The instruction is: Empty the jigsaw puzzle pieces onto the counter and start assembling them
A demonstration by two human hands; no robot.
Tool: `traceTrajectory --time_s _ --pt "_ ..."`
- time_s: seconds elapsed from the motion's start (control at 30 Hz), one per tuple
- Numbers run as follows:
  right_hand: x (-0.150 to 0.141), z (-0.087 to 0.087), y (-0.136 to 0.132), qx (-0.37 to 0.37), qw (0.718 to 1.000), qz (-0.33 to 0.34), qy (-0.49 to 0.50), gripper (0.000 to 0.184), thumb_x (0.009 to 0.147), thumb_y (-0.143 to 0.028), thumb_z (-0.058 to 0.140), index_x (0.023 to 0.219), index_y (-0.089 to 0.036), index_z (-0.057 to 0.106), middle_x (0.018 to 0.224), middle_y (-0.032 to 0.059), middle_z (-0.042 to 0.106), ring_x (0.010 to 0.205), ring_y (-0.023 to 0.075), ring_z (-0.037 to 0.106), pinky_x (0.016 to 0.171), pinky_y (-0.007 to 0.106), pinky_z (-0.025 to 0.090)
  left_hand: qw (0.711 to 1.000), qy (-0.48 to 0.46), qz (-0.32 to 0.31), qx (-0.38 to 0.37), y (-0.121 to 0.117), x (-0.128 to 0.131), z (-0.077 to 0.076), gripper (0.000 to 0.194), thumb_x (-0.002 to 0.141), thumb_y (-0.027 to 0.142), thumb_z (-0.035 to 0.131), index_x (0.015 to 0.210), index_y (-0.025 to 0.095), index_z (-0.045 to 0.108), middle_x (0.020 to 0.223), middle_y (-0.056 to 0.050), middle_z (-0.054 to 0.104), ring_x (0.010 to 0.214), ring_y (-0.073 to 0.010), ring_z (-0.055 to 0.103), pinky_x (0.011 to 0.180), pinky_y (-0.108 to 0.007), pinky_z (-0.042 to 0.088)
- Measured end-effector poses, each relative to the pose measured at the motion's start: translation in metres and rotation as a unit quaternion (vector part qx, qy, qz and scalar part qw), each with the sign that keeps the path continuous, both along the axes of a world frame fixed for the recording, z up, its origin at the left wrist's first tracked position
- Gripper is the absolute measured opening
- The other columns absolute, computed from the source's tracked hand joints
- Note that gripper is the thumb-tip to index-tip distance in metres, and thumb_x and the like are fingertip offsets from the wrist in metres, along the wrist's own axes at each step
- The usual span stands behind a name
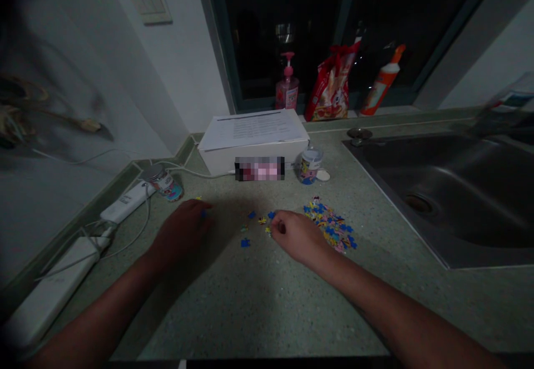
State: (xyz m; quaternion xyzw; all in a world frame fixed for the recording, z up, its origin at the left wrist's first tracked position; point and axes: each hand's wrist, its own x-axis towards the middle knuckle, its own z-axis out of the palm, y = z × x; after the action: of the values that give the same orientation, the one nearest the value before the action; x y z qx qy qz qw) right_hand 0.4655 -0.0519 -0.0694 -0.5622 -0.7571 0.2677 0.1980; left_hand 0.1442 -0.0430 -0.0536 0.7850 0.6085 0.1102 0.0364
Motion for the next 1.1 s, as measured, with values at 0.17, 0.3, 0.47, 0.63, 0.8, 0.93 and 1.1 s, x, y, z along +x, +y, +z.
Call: traceTrajectory --time_s 0.17,0.3,0.47,0.63,0.8,0.93,1.1 --pt "0.001 0.004 -0.001 0.016 1.000 0.013 0.005 0.016 0.092 -0.023 0.058 0.089 -0.023 0.074 0.085 0.0045 0.079 0.077 0.0212 0.071 0.070 0.033 0.045 0.993 0.092 0.071 0.001 0.010 -0.022 0.001 0.039 0.103 0.033 0.057 0.134 0.015 0.070 0.133 -0.020 0.071 0.123 -0.0379 0.068 0.105 -0.052 0.056" --pt "0.002 0.003 0.000 0.027 0.999 0.017 0.007 0.017 0.093 -0.024 0.057 0.088 -0.023 0.074 0.084 0.0046 0.078 0.075 0.0211 0.071 0.069 0.033 0.044 0.992 0.090 0.078 -0.030 0.011 -0.024 -0.001 0.042 0.106 0.035 0.051 0.137 0.013 0.068 0.132 -0.021 0.071 0.125 -0.0384 0.067 0.104 -0.052 0.056" --pt "0.002 0.002 0.000 0.028 0.999 0.012 0.016 0.017 0.092 -0.023 0.057 0.087 -0.023 0.073 0.083 0.0044 0.077 0.075 0.0206 0.070 0.069 0.033 0.043 0.997 0.043 0.050 -0.030 0.012 -0.023 -0.003 0.035 0.104 0.027 0.051 0.132 0.015 0.070 0.131 -0.018 0.071 0.121 -0.0356 0.069 0.102 -0.051 0.057" --pt "0.002 0.004 0.000 0.022 1.000 0.017 0.016 0.018 0.093 -0.025 0.056 0.088 -0.023 0.073 0.083 0.0046 0.077 0.075 0.0209 0.070 0.068 0.033 0.043 1.000 -0.007 -0.020 -0.016 0.013 -0.017 -0.011 0.030 0.103 0.024 0.054 0.125 0.019 0.073 0.130 -0.015 0.074 0.121 -0.0314 0.069 0.108 -0.048 0.056" --pt "0.001 0.004 -0.001 0.014 1.000 0.014 0.011 0.018 0.093 -0.024 0.057 0.088 -0.023 0.074 0.084 0.0050 0.078 0.075 0.0215 0.071 0.068 0.034 0.044 0.993 -0.048 -0.104 -0.009 0.013 -0.002 -0.021 0.033 0.106 0.026 0.053 0.132 0.017 0.071 0.134 -0.014 0.074 0.125 -0.0294 0.068 0.112 -0.050 0.053" --pt "0.001 0.005 -0.001 0.017 1.000 0.019 0.013 0.016 0.092 -0.022 0.059 0.088 -0.023 0.074 0.084 0.0048 0.078 0.075 0.0210 0.071 0.068 0.033 0.045 0.990 -0.066 -0.124 0.006 0.018 0.003 -0.025 0.035 0.108 0.025 0.050 0.137 0.019 0.069 0.137 -0.012 0.073 0.128 -0.0278 0.067 0.115 -0.050 0.051" --pt "0.002 0.005 -0.001 0.027 0.999 0.022 0.017 0.017 0.092 -0.021 0.058 0.088 -0.024 0.075 0.084 0.0040 0.078 0.074 0.0203 0.071 0.068 0.033 0.045 0.996 -0.048 -0.070 0.022 0.022 -0.007 -0.018 0.027 0.105 0.028 0.056 0.123 0.022 0.075 0.118 -0.011 0.078 0.112 -0.0288 0.071 0.103 -0.047 0.056"
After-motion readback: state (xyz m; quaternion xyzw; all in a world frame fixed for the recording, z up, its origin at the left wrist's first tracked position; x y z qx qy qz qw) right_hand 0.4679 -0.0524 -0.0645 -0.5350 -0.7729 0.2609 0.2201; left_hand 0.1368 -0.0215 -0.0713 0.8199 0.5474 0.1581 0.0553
